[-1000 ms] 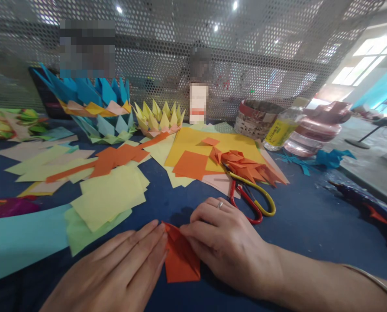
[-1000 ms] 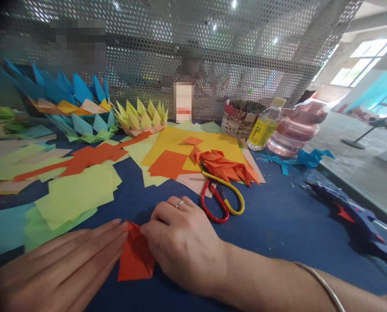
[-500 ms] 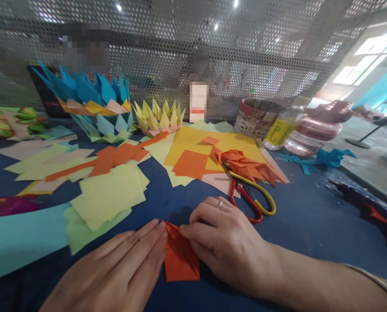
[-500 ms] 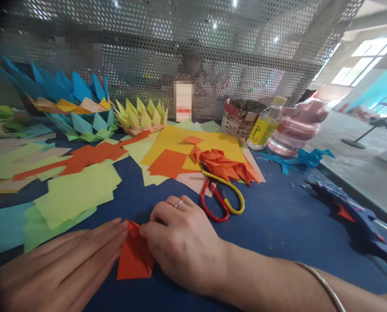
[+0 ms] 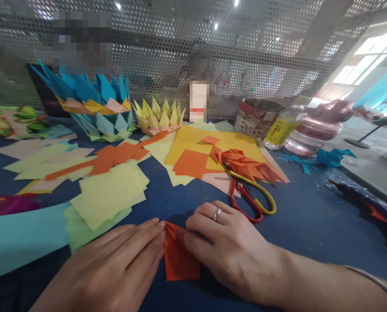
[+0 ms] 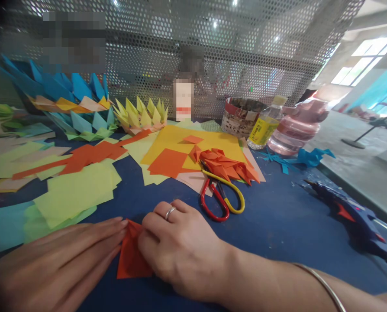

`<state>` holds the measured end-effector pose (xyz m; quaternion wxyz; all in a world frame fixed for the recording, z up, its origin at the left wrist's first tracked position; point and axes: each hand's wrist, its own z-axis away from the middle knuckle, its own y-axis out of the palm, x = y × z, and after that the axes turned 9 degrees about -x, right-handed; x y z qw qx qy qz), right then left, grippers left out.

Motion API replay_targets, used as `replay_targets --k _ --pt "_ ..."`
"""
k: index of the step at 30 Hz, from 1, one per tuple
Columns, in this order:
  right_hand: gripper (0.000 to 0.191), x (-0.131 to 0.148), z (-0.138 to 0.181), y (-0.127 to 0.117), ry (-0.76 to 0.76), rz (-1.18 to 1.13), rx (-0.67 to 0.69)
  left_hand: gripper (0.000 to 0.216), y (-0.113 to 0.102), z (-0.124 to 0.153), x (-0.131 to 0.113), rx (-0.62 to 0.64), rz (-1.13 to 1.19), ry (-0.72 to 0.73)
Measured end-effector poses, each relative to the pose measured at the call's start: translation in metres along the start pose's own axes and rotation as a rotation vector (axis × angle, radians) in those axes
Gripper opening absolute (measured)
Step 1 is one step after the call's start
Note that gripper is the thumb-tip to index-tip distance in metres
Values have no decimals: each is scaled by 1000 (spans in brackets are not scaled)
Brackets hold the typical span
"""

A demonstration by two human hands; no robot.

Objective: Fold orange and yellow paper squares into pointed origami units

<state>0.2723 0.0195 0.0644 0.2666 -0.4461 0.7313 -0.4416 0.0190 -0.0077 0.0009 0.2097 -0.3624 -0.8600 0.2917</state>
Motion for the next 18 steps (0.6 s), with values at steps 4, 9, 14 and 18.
replay_targets --k 4,9,14,18 --pt "19 1 -2 -2 -9 -8 28 33 1 0 0 30 -13 3" --pt "21 1 -2 -2 -12 0 -6 39 2 10 5 103 20 31" --pt "19 2 -2 0 -26 26 4 39 5 16 6 50 9 83" --pt "23 0 -1 3 -73 32 -39 37 3 11 7 69 -9 154"
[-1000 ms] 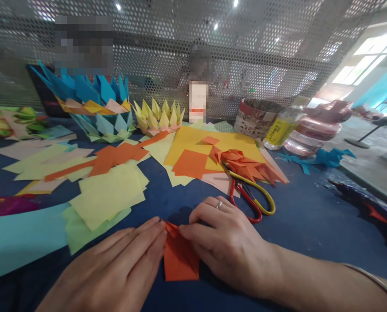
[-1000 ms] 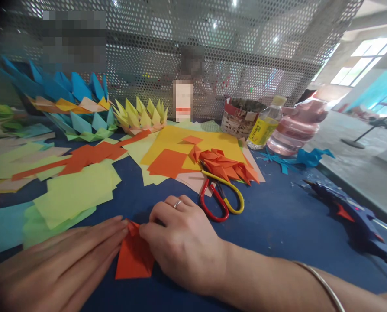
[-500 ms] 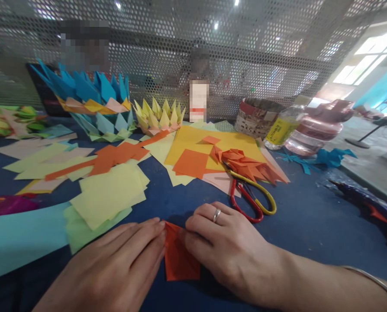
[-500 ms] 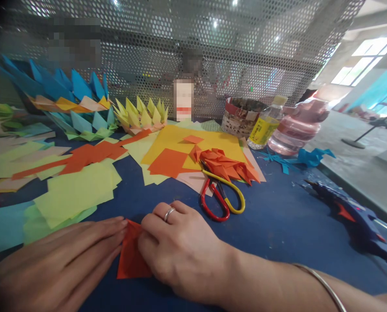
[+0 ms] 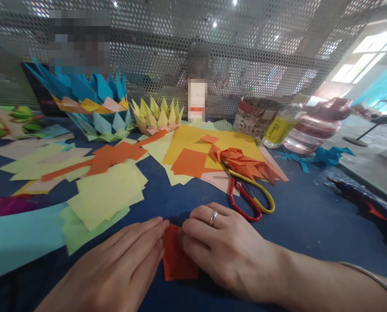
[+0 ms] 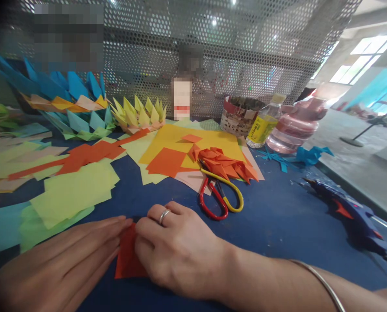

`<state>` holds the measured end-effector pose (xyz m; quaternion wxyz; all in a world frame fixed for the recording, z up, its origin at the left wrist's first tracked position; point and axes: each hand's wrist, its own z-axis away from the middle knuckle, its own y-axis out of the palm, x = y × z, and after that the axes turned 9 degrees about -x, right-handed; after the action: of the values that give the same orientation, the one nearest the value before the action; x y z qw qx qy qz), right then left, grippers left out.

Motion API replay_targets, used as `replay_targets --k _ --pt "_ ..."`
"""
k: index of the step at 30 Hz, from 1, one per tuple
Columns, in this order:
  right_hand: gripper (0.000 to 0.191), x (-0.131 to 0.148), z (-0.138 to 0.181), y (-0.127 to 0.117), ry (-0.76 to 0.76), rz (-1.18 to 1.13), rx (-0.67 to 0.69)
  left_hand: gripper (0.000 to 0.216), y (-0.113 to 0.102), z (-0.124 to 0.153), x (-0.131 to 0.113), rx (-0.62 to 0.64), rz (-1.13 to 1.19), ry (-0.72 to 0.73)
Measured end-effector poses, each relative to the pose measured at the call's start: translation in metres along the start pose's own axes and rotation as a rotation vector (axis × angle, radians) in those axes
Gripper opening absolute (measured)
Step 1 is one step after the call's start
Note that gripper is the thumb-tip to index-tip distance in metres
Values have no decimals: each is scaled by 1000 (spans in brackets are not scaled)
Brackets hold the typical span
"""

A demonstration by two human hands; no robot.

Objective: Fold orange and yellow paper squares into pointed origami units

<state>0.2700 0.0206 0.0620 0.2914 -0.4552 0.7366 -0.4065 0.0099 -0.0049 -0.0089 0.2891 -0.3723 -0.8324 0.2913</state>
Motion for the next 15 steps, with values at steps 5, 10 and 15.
replay_targets --k 5,10,15 --pt "34 -2 0 3 -16 -23 -50 35 1 1 -3 7 5 -11" --pt "32 -2 0 3 35 -47 -55 41 6 10 -10 -19 -5 -107" --pt "25 -1 3 2 175 -72 -59 38 7 8 -10 -29 -6 -133"
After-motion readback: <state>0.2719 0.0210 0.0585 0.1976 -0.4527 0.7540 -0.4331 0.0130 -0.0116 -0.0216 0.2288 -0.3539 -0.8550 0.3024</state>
